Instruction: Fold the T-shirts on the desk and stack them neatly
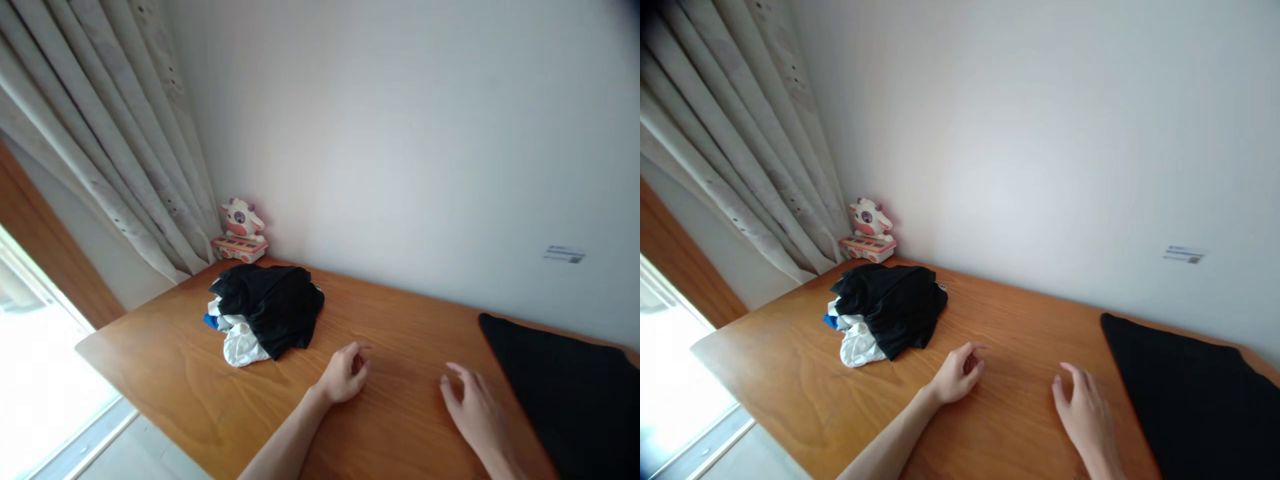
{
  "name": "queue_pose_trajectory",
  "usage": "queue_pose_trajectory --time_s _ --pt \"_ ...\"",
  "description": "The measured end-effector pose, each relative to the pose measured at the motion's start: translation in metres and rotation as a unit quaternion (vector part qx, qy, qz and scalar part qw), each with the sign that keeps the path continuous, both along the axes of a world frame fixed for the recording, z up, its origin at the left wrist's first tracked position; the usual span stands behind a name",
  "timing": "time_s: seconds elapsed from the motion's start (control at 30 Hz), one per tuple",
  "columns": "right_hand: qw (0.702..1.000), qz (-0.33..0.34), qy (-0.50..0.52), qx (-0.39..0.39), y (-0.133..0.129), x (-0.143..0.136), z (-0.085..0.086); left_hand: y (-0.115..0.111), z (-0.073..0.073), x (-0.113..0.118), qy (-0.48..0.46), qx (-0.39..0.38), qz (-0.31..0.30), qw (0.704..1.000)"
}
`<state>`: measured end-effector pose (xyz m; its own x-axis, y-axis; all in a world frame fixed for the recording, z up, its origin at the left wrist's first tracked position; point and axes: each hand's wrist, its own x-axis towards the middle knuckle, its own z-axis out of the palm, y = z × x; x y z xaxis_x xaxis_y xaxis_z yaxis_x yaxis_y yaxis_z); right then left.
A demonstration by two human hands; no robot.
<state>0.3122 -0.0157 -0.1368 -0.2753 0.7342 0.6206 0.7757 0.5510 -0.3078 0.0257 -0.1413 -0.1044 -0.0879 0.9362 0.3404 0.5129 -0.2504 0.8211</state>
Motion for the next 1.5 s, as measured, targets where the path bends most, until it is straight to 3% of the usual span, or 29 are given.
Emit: queue_pose_trajectory --time_s 0.1,0.17,0.3,0.4,0.5,0.63,0.77,0.83,0.9,0.97,1.1,1.27,1.4,1.5 --pt "0.995 0.047 0.070 -0.047 -0.019 -0.053 -0.016 0.001 -0.003 -0.003 -0.078 -0.006 0.048 0.996" --pt "0.988 0.046 0.120 -0.091 -0.022 -0.066 -0.022 0.002 -0.005 -0.003 -0.112 -0.004 0.082 0.990" --pt "0.952 -0.012 0.237 -0.195 -0.014 -0.056 -0.026 0.002 -0.009 -0.003 -0.126 -0.001 0.111 0.986" --pt "0.927 -0.027 0.270 -0.258 -0.009 -0.044 -0.028 0.001 -0.003 -0.009 -0.070 0.034 0.115 0.990" --pt "0.918 -0.011 0.291 -0.269 -0.008 -0.040 -0.029 -0.003 0.022 -0.032 0.029 0.104 0.152 0.982" --pt "0.915 -0.013 0.290 -0.279 -0.011 -0.045 -0.024 -0.013 0.084 -0.100 0.194 0.112 0.259 0.940" --pt "0.915 -0.037 0.271 -0.296 -0.016 -0.051 -0.011 -0.034 0.139 -0.174 0.369 -0.053 0.397 0.838" --pt "0.918 -0.037 0.261 -0.298 -0.018 -0.053 -0.005 -0.045 0.150 -0.196 0.419 -0.172 0.406 0.794" --pt "0.919 -0.033 0.247 -0.304 -0.020 -0.055 0.000 -0.052 0.149 -0.205 0.438 -0.257 0.380 0.773" --pt "0.920 -0.029 0.236 -0.311 -0.023 -0.056 0.005 -0.056 0.141 -0.205 0.437 -0.284 0.350 0.778" --pt "0.918 -0.022 0.249 -0.307 -0.027 -0.056 0.011 -0.054 0.135 -0.199 0.417 -0.248 0.330 0.810" --pt "0.920 -0.013 0.267 -0.286 -0.026 -0.054 0.003 -0.042 0.164 -0.193 0.357 -0.144 0.358 0.851" --pt "0.912 -0.012 0.310 -0.268 -0.024 -0.053 -0.006 -0.026 0.189 -0.153 0.302 -0.022 0.357 0.884" --pt "0.878 0.003 0.385 -0.285 -0.026 -0.054 -0.005 -0.016 0.200 -0.103 0.181 0.127 0.266 0.938"
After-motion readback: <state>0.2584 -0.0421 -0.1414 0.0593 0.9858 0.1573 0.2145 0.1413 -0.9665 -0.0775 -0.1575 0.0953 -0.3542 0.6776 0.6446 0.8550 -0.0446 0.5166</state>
